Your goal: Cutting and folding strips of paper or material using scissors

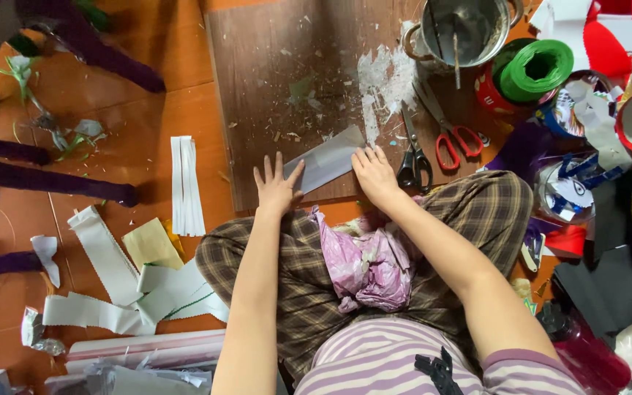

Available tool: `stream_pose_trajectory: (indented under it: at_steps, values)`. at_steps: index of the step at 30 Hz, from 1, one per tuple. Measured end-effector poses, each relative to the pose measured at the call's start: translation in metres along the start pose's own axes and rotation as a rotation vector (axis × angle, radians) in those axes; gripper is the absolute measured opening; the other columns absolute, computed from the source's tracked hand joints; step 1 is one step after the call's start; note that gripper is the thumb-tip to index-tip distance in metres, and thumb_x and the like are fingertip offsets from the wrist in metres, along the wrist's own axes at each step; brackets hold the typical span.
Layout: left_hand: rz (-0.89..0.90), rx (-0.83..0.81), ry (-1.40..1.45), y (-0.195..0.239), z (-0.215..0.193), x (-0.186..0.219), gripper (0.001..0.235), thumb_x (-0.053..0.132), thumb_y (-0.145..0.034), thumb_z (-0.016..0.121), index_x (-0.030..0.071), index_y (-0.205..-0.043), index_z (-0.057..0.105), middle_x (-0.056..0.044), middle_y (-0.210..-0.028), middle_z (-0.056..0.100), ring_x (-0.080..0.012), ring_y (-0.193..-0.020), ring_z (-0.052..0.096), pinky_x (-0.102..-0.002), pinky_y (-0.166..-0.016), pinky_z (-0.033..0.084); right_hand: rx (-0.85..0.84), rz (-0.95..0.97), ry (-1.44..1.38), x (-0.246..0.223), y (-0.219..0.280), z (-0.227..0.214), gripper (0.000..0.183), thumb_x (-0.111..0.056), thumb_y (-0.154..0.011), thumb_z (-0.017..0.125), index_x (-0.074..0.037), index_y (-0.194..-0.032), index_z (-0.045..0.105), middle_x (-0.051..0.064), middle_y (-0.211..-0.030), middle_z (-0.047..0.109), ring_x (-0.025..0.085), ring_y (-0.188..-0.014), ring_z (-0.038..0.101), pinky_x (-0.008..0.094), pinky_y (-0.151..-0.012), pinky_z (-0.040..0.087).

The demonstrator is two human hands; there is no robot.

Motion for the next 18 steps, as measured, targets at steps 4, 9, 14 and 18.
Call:
stream_pose_trajectory:
  at_steps: [4, 9, 14, 18]
  values:
    - [-0.042, -0.015, 0.009, -0.004, 0.008, 0.001, 0.089, 0.055, -0.090, 0.069, 0.053, -0.161, 0.015, -0.013, -0.174, 0.003, -0.0428, -0.158, -0.001, -0.071, -0.121, 0.004, 0.077, -0.126, -0.006, 0.024, -0.007, 0.007, 0.020, -0.016, -0.093, 0.058, -0.015, -0.111, 0.067, 0.006, -0.114, 0.069, 0.023, -0.110, 0.065, 0.048, -0.110, 0.040]
    - [-0.181, -0.109, 0.167, 0.019, -0.020, 0.002, 0.093, 0.037, -0.092, 0.074, 0.055, -0.160, 0.012, -0.015, -0.173, 0.003, -0.0432, -0.158, -0.002, -0.072, -0.120, 0.003, 0.150, -0.314, -0.055, 0.034, -0.021, -0.004, 0.006, -0.018, -0.086, 0.062, -0.016, -0.090, 0.065, 0.005, -0.090, 0.068, 0.023, -0.082, 0.070, 0.042, -0.100, 0.046]
    - [-0.161, 0.013, 0.168, 0.021, -0.021, 0.008, 0.072, 0.019, -0.100, 0.059, 0.049, -0.157, 0.027, -0.015, -0.173, 0.010, -0.0416, -0.158, 0.004, -0.072, -0.120, 0.008, 0.236, -0.375, -0.006, 0.030, -0.021, -0.019, 0.010, -0.011, -0.086, 0.059, -0.007, -0.090, 0.066, 0.016, -0.094, 0.068, 0.025, -0.076, 0.072, 0.043, -0.108, 0.045]
    - [0.024, 0.299, 0.159, 0.037, -0.041, 0.043, 0.048, 0.014, -0.097, 0.062, 0.029, -0.143, 0.060, -0.017, -0.164, 0.035, -0.0413, -0.154, 0.027, -0.070, -0.116, 0.027, 0.223, -0.384, -0.010, 0.031, -0.018, -0.008, 0.008, -0.012, -0.086, 0.057, -0.007, -0.087, 0.064, 0.013, -0.091, 0.068, 0.022, -0.072, 0.072, 0.042, -0.110, 0.044]
Point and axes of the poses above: each hand's wrist, its own y-axis away from the middle knuckle, its own z-axis out of the palm, x = y × z, the point moved 1 cm from there along -y, towards the middle knuckle
